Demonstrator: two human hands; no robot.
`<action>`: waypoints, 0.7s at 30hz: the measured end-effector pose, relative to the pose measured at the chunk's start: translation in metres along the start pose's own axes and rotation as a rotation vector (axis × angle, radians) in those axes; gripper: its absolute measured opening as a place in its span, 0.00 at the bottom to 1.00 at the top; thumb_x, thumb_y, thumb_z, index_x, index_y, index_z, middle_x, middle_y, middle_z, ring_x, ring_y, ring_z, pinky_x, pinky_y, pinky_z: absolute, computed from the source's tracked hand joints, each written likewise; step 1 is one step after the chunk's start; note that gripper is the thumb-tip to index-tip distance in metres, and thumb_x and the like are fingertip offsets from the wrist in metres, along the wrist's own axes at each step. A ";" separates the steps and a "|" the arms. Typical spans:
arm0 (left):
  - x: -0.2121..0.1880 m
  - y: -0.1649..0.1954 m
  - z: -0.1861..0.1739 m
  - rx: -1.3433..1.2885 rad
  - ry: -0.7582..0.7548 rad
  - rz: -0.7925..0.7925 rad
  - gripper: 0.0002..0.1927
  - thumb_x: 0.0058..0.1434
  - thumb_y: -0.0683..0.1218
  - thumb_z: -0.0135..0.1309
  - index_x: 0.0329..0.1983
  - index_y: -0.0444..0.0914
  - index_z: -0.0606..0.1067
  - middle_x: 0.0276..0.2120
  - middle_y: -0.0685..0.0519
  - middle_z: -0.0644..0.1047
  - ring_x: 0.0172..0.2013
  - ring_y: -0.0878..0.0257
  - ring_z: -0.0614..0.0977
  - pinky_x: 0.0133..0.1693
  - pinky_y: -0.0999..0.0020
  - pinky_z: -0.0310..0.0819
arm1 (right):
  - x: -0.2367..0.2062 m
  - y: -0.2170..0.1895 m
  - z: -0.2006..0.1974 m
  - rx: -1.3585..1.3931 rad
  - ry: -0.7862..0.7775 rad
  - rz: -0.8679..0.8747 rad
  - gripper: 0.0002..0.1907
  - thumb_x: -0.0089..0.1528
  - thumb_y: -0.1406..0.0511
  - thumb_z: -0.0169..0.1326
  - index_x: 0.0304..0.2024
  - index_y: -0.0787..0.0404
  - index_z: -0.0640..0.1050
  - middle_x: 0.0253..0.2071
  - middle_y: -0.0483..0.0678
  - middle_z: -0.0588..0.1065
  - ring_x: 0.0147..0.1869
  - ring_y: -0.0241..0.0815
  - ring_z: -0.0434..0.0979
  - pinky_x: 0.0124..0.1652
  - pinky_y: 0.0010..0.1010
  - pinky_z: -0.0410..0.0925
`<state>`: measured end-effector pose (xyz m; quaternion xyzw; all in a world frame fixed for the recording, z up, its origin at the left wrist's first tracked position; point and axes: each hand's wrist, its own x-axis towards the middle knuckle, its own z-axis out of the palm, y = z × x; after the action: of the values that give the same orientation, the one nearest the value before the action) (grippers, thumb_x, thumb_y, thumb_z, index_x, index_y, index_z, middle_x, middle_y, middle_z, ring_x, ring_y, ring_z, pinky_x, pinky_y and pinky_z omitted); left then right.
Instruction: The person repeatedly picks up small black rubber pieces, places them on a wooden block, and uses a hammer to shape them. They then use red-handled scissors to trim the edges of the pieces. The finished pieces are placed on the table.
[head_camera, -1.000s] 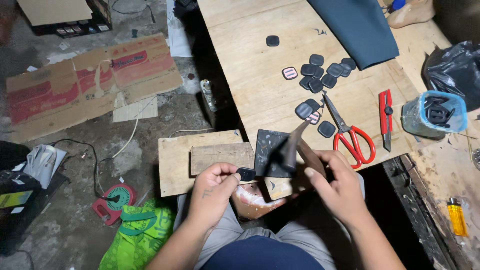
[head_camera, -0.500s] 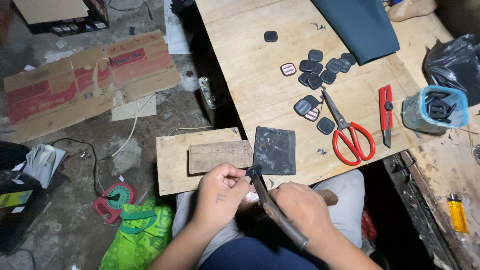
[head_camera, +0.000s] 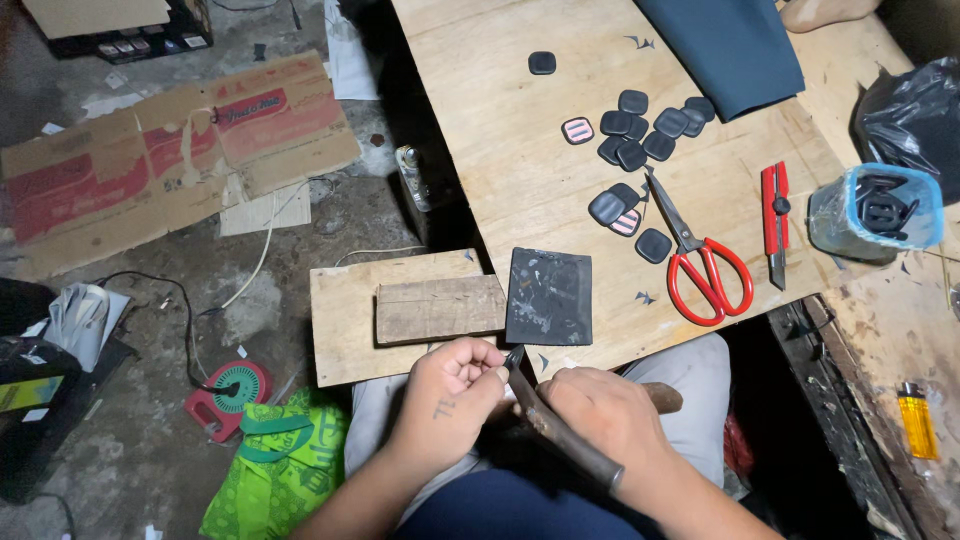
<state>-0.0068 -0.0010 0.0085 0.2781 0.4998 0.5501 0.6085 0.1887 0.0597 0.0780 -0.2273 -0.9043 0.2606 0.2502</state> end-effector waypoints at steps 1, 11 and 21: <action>0.002 -0.001 -0.003 -0.022 -0.018 -0.024 0.05 0.62 0.34 0.53 0.41 0.29 0.76 0.27 0.52 0.78 0.26 0.71 0.77 0.29 0.78 0.71 | 0.000 0.002 0.001 0.015 0.043 0.002 0.13 0.55 0.63 0.62 0.30 0.61 0.71 0.25 0.50 0.70 0.28 0.52 0.74 0.28 0.40 0.66; 0.003 0.007 0.000 -0.030 -0.027 -0.104 0.07 0.61 0.36 0.54 0.42 0.32 0.76 0.30 0.51 0.80 0.29 0.68 0.83 0.34 0.76 0.78 | -0.004 0.019 0.006 0.030 0.081 -0.050 0.13 0.54 0.62 0.64 0.28 0.58 0.72 0.22 0.46 0.71 0.24 0.48 0.75 0.25 0.37 0.67; -0.002 -0.004 0.000 0.043 -0.031 -0.077 0.03 0.63 0.37 0.53 0.39 0.31 0.75 0.29 0.52 0.79 0.29 0.69 0.80 0.35 0.76 0.77 | -0.002 0.011 0.003 -0.071 -0.031 -0.030 0.12 0.54 0.61 0.58 0.29 0.61 0.71 0.25 0.50 0.70 0.29 0.54 0.73 0.28 0.43 0.66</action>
<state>-0.0055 -0.0042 0.0058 0.2802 0.5125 0.5109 0.6307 0.1916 0.0658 0.0681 -0.2185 -0.9200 0.2282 0.2321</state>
